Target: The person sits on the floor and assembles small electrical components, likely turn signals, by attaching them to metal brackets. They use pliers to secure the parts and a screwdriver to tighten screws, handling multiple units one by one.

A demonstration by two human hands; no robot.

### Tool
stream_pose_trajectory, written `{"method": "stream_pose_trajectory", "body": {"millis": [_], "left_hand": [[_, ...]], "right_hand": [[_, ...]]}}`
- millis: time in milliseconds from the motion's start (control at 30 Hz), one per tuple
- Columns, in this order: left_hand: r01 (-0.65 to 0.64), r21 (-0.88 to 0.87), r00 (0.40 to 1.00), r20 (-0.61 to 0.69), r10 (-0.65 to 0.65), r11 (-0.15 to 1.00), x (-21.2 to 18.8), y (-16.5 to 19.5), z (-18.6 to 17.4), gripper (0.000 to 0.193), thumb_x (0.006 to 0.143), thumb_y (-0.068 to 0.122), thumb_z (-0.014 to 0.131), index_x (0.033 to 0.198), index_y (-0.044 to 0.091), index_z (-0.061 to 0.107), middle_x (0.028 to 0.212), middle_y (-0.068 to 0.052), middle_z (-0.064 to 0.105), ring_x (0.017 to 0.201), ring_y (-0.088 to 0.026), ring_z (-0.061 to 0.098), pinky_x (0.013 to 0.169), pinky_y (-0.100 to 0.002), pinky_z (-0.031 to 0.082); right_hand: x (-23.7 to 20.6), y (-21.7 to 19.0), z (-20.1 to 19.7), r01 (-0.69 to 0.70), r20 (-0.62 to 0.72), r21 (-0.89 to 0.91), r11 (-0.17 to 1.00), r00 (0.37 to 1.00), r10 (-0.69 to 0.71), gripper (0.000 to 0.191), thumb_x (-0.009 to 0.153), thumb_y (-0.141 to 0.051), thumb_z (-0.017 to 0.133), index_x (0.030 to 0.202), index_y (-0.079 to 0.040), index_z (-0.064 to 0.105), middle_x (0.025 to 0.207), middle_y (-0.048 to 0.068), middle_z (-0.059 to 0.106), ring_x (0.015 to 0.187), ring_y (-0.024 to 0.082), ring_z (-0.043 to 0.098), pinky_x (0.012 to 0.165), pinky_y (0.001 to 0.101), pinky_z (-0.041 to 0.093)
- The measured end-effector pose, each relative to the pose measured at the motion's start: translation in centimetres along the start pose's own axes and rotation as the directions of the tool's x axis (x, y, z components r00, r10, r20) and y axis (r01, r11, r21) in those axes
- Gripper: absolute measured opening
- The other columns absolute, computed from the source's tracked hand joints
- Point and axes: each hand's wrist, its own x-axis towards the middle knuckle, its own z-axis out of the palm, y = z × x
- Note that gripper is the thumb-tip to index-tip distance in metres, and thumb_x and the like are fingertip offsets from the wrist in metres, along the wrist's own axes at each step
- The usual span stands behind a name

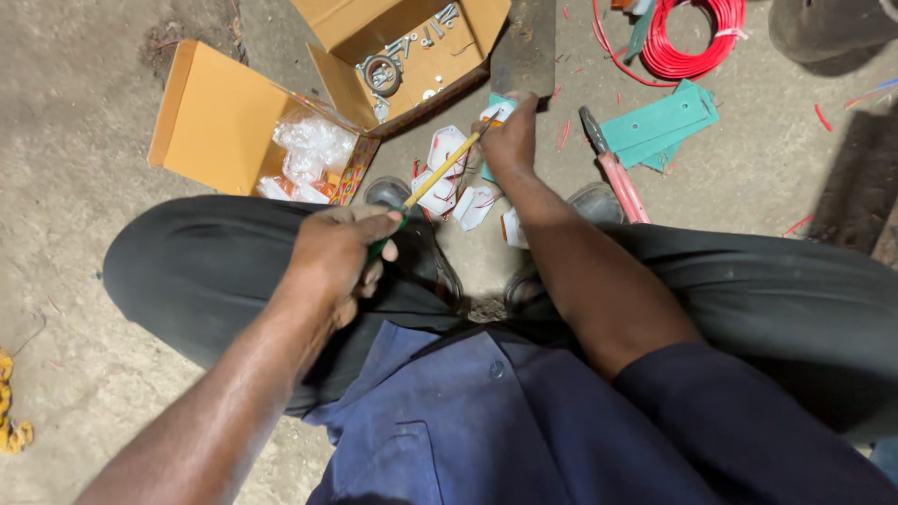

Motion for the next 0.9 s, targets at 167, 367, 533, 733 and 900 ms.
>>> {"method": "stream_pose_trajectory", "body": {"millis": [167, 367, 533, 733, 900], "left_hand": [[-0.615, 0.63, 0.715, 0.191, 0.673, 0.475, -0.6, 2.0, -0.9, 0.025, 0.085, 0.017, 0.073, 0.105, 0.002, 0.073, 0.074, -0.007, 0.067, 0.055, -0.016, 0.059, 0.046, -0.03, 0.046], [-0.671, 0.57, 0.34, 0.805, 0.486, -0.474, -0.4, 6.1, -2.5, 0.026, 0.084, 0.016, 0.072, 0.106, 0.002, 0.073, 0.074, -0.008, 0.067, 0.056, -0.018, 0.061, 0.047, -0.031, 0.048], [-0.731, 0.606, 0.527, 0.208, 0.824, 0.314, -1.0, 2.8, -0.4, 0.027, 0.082, 0.016, 0.071, 0.106, 0.003, 0.073, 0.073, -0.009, 0.067, 0.057, -0.018, 0.062, 0.047, -0.031, 0.049], [0.01, -0.022, 0.994, 0.107, -0.008, 1.0, 0.3, 0.7, 0.4, 0.029, 0.08, 0.015, 0.07, 0.107, 0.003, 0.073, 0.073, -0.009, 0.067, 0.057, -0.019, 0.064, 0.047, -0.032, 0.051], [-0.718, 0.63, 0.585, 0.317, 0.746, 0.295, -1.7, 1.4, 0.7, 0.031, 0.079, 0.014, 0.07, 0.108, 0.003, 0.074, 0.073, -0.01, 0.067, 0.058, -0.02, 0.066, 0.048, -0.032, 0.052]], "right_hand": [[-0.2, 0.2, 0.3, -0.15, 0.034, 0.057, 0.987, 0.988, 0.148, 0.066, 0.071, -0.002, 0.086, 0.121, -0.001, 0.044, 0.106, 0.019, 0.064, 0.095, 0.029, 0.07, 0.081, 0.0391, 0.057], [-0.3, -0.1, 0.1, -0.26, 0.052, 0.107, 0.96, 0.965, 0.256, 0.062, 0.076, -0.005, 0.083, 0.122, -0.001, 0.043, 0.104, 0.017, 0.065, 0.088, 0.028, 0.071, 0.075, 0.0401, 0.058], [0.1, -0.2, 0.4, -0.108, -0.004, 0.095, 0.99, 0.994, 0.109, 0.067, 0.071, -0.001, 0.087, 0.123, -0.002, 0.045, 0.107, 0.018, 0.063, 0.095, 0.028, 0.068, 0.082, 0.0386, 0.057], [-0.1, -0.5, 0.5, -0.157, 0.026, 0.092, 0.983, 0.988, 0.155, 0.069, 0.067, 0.002, 0.085, 0.123, -0.004, 0.045, 0.105, 0.016, 0.062, 0.09, 0.026, 0.068, 0.079, 0.0383, 0.057], [-0.4, -0.5, 0.4, -0.233, 0.036, 0.201, 0.951, 0.972, 0.231, 0.066, 0.066, 0.005, 0.081, 0.121, -0.001, 0.043, 0.106, 0.018, 0.061, 0.086, 0.026, 0.069, 0.069, 0.0408, 0.06]]}}
